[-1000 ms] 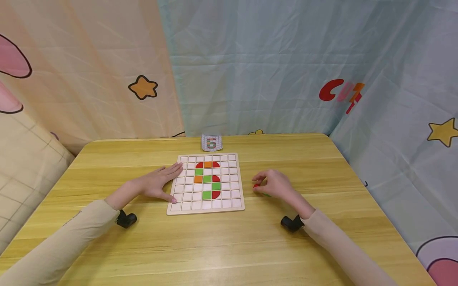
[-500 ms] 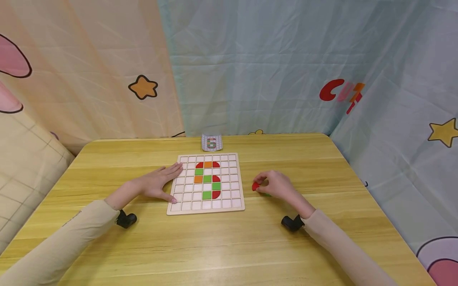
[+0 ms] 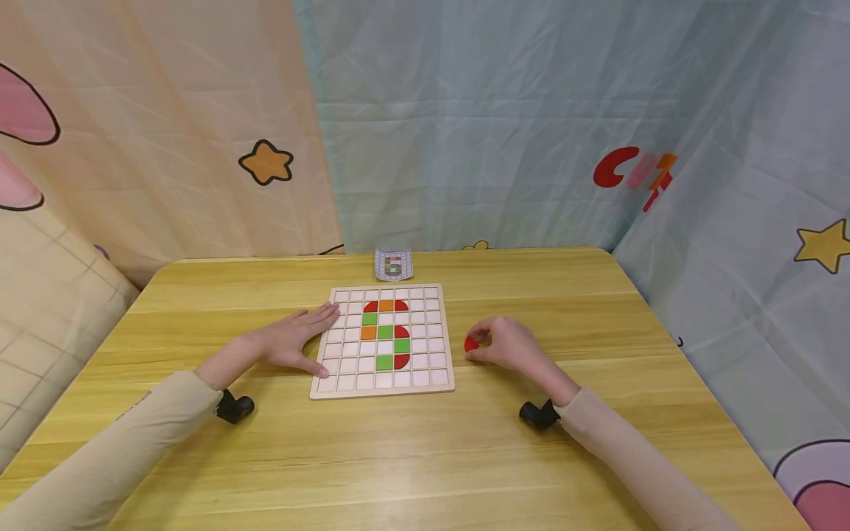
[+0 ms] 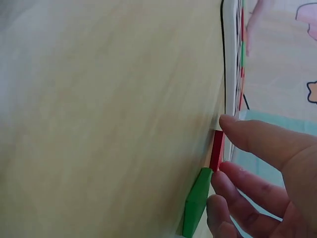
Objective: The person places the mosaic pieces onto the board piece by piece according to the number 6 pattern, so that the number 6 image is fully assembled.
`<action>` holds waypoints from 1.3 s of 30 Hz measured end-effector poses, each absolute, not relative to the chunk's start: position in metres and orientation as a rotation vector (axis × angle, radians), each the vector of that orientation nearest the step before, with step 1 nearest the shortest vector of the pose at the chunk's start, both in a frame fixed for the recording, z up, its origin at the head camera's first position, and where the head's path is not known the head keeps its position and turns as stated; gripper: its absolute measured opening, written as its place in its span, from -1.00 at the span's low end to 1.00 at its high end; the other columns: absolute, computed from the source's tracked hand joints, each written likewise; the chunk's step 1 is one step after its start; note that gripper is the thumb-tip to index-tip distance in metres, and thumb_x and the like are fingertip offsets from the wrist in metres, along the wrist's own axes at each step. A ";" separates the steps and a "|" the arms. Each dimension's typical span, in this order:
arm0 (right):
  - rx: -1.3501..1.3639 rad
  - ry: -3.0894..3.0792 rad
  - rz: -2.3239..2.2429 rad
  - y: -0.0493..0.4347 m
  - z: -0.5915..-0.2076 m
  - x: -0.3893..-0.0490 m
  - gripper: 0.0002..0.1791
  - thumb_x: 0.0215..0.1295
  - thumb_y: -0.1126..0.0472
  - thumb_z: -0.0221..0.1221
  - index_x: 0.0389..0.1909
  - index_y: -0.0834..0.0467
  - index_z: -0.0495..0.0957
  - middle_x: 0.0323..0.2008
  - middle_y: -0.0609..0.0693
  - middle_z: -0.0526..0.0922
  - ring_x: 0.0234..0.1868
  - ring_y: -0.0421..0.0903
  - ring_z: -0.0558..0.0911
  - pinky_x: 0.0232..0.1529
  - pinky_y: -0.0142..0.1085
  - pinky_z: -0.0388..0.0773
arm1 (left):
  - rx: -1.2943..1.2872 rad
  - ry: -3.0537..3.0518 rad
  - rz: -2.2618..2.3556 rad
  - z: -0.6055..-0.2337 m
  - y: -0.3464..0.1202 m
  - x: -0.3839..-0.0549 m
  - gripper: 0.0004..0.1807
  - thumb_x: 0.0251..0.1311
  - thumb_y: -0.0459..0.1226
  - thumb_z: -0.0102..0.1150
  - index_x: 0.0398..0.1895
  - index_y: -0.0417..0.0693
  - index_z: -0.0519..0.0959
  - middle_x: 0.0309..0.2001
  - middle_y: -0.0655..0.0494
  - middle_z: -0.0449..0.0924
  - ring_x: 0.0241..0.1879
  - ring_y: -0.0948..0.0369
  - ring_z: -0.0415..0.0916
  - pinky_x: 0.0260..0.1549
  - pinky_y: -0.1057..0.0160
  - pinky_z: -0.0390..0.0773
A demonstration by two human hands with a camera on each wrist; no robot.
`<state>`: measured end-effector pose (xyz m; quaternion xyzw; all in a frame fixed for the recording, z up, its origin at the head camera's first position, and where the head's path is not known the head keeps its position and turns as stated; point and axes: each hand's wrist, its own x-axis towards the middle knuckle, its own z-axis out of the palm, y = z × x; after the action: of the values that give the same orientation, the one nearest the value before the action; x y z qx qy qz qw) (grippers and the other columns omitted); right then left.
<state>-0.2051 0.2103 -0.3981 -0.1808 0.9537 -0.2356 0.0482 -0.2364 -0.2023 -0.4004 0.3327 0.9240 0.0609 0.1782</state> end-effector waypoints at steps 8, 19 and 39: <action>-0.449 2.919 -0.704 0.206 -0.398 -0.203 -0.66 0.00 0.03 0.43 -0.23 0.12 0.72 -0.38 -0.10 0.71 -0.39 -0.24 0.59 -0.36 -0.32 0.49 | 0.947 2.614 0.179 -0.401 -0.203 -0.236 0.28 -0.03 0.39 0.15 0.53 -0.16 -0.20 0.56 -0.08 -0.34 0.55 0.01 -0.36 0.46 -0.17 -0.18; -0.418 2.927 -0.671 0.203 -0.394 -0.202 -0.70 0.00 0.04 0.43 -0.26 0.11 0.72 -0.38 -0.08 0.73 -0.38 -0.22 0.60 -0.40 -0.34 0.46 | 0.941 2.613 0.186 -0.400 -0.202 -0.235 0.28 -0.03 0.38 0.17 0.53 -0.18 -0.19 0.56 -0.09 -0.34 0.55 -0.01 -0.35 0.45 -0.19 -0.17; -0.400 2.921 -0.779 0.180 -0.391 -0.205 -0.70 0.05 0.00 0.39 -0.21 0.05 0.72 -0.34 -0.09 0.73 -0.56 -0.25 0.52 -0.55 -0.36 0.38 | 0.940 2.611 0.202 -0.400 -0.203 -0.235 0.30 -0.05 0.38 0.17 0.53 -0.19 -0.19 0.56 -0.10 -0.34 0.55 -0.02 -0.34 0.45 -0.19 -0.18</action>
<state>-0.2046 0.1799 -0.3912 -0.1311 0.9568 -0.2553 0.0459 -0.2349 -0.2028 -0.3995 0.3323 0.9233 0.0714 0.1786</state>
